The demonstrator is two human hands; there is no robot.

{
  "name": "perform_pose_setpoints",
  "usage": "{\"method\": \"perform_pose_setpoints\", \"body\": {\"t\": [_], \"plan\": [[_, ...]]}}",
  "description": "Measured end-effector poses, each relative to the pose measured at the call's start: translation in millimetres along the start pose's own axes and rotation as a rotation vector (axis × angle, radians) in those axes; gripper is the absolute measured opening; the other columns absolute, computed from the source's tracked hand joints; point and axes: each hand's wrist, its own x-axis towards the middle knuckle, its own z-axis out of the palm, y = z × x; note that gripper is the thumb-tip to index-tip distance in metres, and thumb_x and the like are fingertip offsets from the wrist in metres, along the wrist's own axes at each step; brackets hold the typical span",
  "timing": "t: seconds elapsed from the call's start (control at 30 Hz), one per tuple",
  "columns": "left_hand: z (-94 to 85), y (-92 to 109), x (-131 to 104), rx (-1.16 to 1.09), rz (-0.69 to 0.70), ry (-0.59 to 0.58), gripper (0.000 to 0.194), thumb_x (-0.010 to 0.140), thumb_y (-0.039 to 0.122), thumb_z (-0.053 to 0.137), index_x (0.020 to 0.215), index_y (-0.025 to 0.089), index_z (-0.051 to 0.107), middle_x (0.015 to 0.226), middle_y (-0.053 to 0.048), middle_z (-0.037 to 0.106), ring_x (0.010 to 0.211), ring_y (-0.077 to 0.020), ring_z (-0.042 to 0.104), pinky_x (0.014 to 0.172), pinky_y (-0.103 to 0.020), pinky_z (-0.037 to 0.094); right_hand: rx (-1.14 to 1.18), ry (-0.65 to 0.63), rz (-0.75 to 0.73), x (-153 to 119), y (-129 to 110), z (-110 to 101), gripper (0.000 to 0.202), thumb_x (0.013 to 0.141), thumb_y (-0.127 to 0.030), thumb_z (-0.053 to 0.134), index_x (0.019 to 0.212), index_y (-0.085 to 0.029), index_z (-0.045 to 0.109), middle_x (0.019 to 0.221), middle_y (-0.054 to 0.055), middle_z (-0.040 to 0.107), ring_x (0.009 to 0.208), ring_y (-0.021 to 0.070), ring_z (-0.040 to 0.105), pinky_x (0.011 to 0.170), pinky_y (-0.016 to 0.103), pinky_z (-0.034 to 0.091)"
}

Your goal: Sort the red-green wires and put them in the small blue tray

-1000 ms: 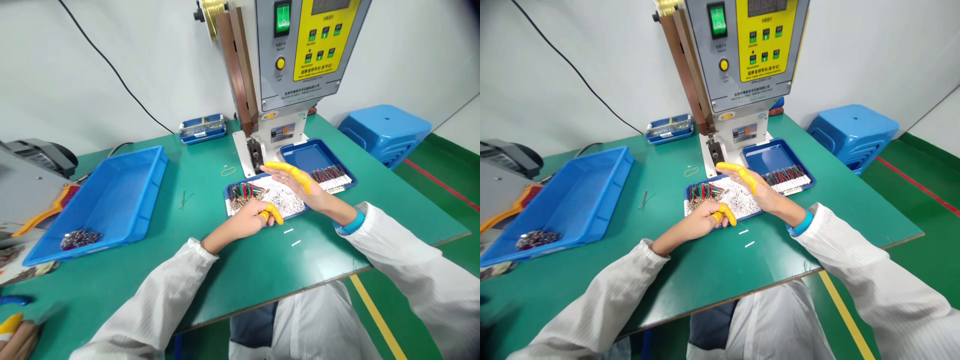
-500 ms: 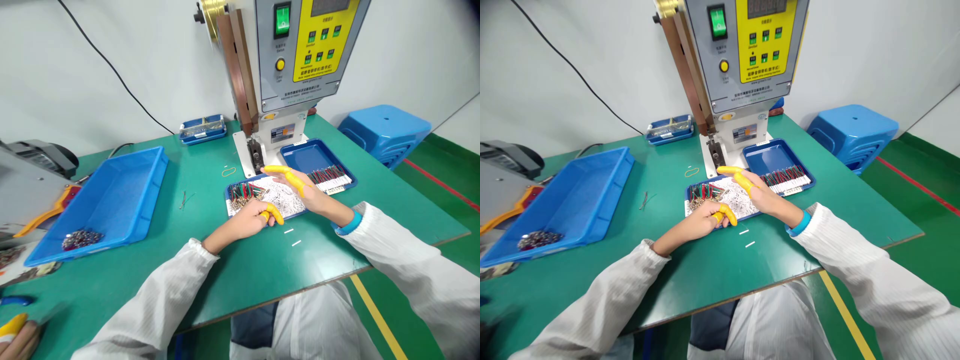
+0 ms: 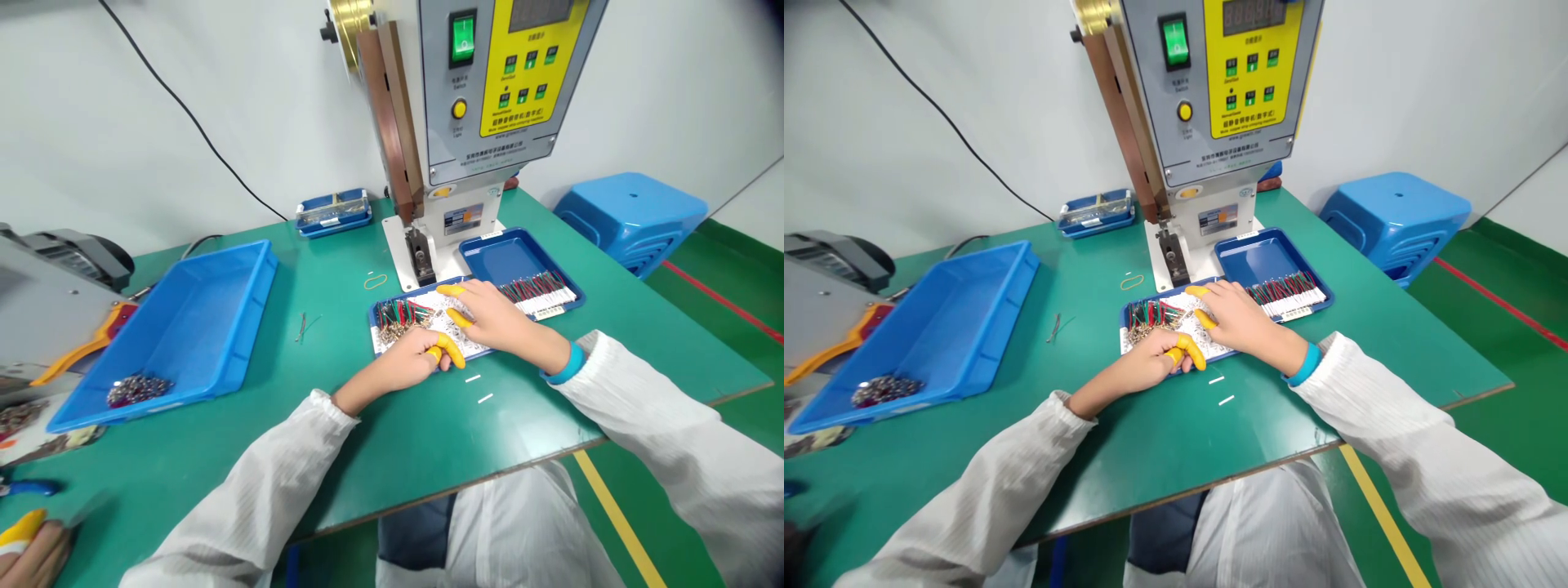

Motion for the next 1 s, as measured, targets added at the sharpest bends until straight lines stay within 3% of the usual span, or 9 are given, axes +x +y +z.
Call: {"method": "perform_pose_setpoints", "body": {"t": [0.17, 0.4, 0.7, 1.0], "plan": [[0.2, 1.0, 0.0, 0.000, 0.008, 0.002, 0.045, 0.064, 0.004, 0.041, 0.088, 0.011, 0.079, 0.070, -0.002, 0.067, 0.061, -0.0103, 0.055, 0.061, -0.021, 0.041, -0.025, -0.026, 0.003, -0.2, -1.0, -0.2, 0.044, 0.093, -0.019, 0.056, 0.136, -0.015, 0.061, 0.126, 0.016, 0.069, 0.116, 0.0335, 0.061, 0.098, 0.047, 0.045], [-0.3, 4.6, -0.7, 0.010, 0.018, 0.005, 0.046, 0.066, 0.003, 0.040, 0.089, 0.010, 0.079, 0.070, -0.002, 0.067, 0.059, -0.0096, 0.054, 0.061, -0.021, 0.040, -0.004, -0.040, -0.026, 0.6, 3.0, 3.1, 0.033, 0.093, -0.014, 0.057, 0.126, -0.015, 0.065, 0.119, 0.014, 0.068, 0.112, 0.0303, 0.061, 0.095, 0.043, 0.046], [-0.5, 3.1, -0.2, 0.027, 0.022, 0.005, 0.045, 0.065, 0.003, 0.041, 0.087, 0.011, 0.079, 0.069, -0.002, 0.068, 0.059, -0.0093, 0.054, 0.061, -0.020, 0.040, -0.009, -0.033, -0.080, 0.3, 7.6, 7.6, 0.030, 0.096, -0.016, 0.061, 0.125, -0.019, 0.066, 0.116, 0.012, 0.068, 0.109, 0.0280, 0.062, 0.092, 0.040, 0.045], [0.0, 2.8, -0.5, 0.015, 0.019, 0.009, 0.044, 0.067, 0.003, 0.042, 0.088, 0.011, 0.080, 0.070, -0.002, 0.068, 0.061, -0.0098, 0.055, 0.061, -0.021, 0.041, -0.022, -0.015, -0.119, -0.1, 10.5, 10.7, 0.030, 0.095, -0.008, 0.056, 0.121, -0.018, 0.068, 0.112, 0.011, 0.069, 0.106, 0.0267, 0.061, 0.089, 0.038, 0.044]]}}
